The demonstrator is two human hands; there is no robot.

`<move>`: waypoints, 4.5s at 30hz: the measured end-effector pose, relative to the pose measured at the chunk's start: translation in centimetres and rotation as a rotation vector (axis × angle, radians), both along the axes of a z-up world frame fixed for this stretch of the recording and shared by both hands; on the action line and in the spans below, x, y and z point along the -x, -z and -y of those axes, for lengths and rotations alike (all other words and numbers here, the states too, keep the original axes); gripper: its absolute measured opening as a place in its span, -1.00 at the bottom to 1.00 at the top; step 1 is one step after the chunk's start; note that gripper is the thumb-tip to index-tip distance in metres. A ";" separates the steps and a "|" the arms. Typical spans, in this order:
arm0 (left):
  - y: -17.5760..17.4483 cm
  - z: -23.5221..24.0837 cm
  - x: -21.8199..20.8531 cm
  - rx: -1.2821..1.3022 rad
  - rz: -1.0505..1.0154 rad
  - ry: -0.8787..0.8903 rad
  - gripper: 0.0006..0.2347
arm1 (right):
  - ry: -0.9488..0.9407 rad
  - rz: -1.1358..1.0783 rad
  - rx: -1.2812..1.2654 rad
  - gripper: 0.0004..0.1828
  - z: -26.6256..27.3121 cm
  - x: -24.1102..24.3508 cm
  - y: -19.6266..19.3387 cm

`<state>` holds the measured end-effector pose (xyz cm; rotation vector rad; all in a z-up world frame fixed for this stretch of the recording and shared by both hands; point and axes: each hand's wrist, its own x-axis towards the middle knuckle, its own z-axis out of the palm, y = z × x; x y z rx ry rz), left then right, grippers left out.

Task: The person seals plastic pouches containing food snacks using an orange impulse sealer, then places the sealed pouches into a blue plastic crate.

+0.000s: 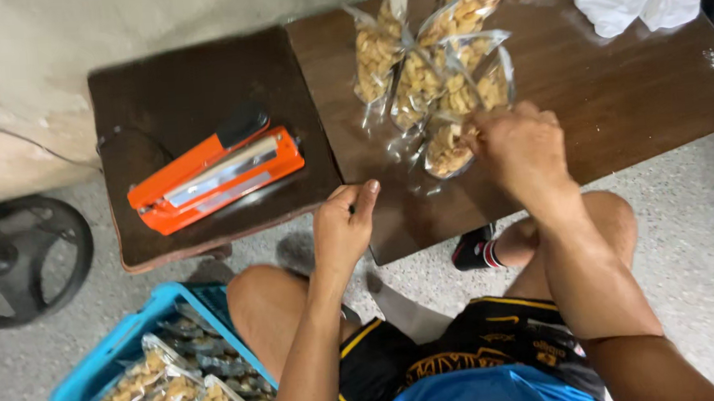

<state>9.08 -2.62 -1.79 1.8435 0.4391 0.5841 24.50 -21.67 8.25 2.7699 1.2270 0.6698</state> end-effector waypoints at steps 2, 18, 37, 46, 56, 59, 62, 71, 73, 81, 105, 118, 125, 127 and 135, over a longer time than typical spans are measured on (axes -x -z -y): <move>0.5 -0.1 -0.8 -0.006 -0.002 0.031 -0.72 | 0.021 0.022 -0.037 -0.92 -0.3 -1.1 2.1; 6.8 -7.4 0.5 0.545 0.110 0.358 -0.29 | -0.375 -0.627 -0.312 -0.82 -13.1 0.2 4.7; 4.7 -12.6 5.8 1.089 0.037 -0.188 -0.59 | -0.563 -0.320 -0.145 -0.25 -21.7 1.5 10.7; 4.2 -13.6 6.3 1.047 -0.004 -0.162 -0.57 | -0.517 -0.319 -0.107 -0.27 -20.9 1.2 13.0; 4.7 -13.7 6.5 1.009 -0.100 -0.260 -0.50 | -0.502 -0.354 -0.170 -0.31 -20.9 1.1 15.5; 4.8 -13.7 6.5 1.024 -0.099 -0.275 -0.49 | -0.469 -0.342 -0.161 -0.32 -20.9 1.3 15.4; 4.9 -13.6 6.6 1.042 -0.070 -0.262 -0.49 | -0.465 -0.329 -0.170 -0.34 -21.0 1.3 15.5; 5.1 -13.6 6.6 1.031 -0.052 -0.248 -0.51 | -0.462 -0.337 -0.169 -0.30 -21.1 1.4 16.2; 4.9 -13.6 6.6 1.027 -0.014 -0.217 -0.51 | -0.464 -0.340 -0.142 -0.25 -21.1 1.2 16.1; 5.7 -13.9 6.0 1.033 0.030 -0.181 -0.53 | -0.500 -0.377 -0.065 -0.20 -21.2 0.9 15.3; 4.4 -9.4 24.5 0.705 0.001 0.105 -0.38 | -0.672 -1.517 0.212 -0.67 -23.4 12.7 13.0; 22.3 -5.2 40.7 -0.497 -1.109 -0.202 -0.58 | -0.570 -1.279 0.885 -0.20 -20.2 37.2 24.5; 24.7 -4.7 42.2 -0.651 -1.392 0.031 -0.34 | -0.767 -1.086 1.014 -0.17 -17.5 36.1 29.8; 24.6 -5.9 41.9 -0.459 -1.515 0.170 -0.28 | -0.797 -1.067 1.025 -0.18 -17.3 35.4 30.3; 26.6 -5.1 48.0 -0.705 -1.547 -0.066 -0.35 | -0.814 -1.072 0.986 -0.14 -17.8 33.7 28.4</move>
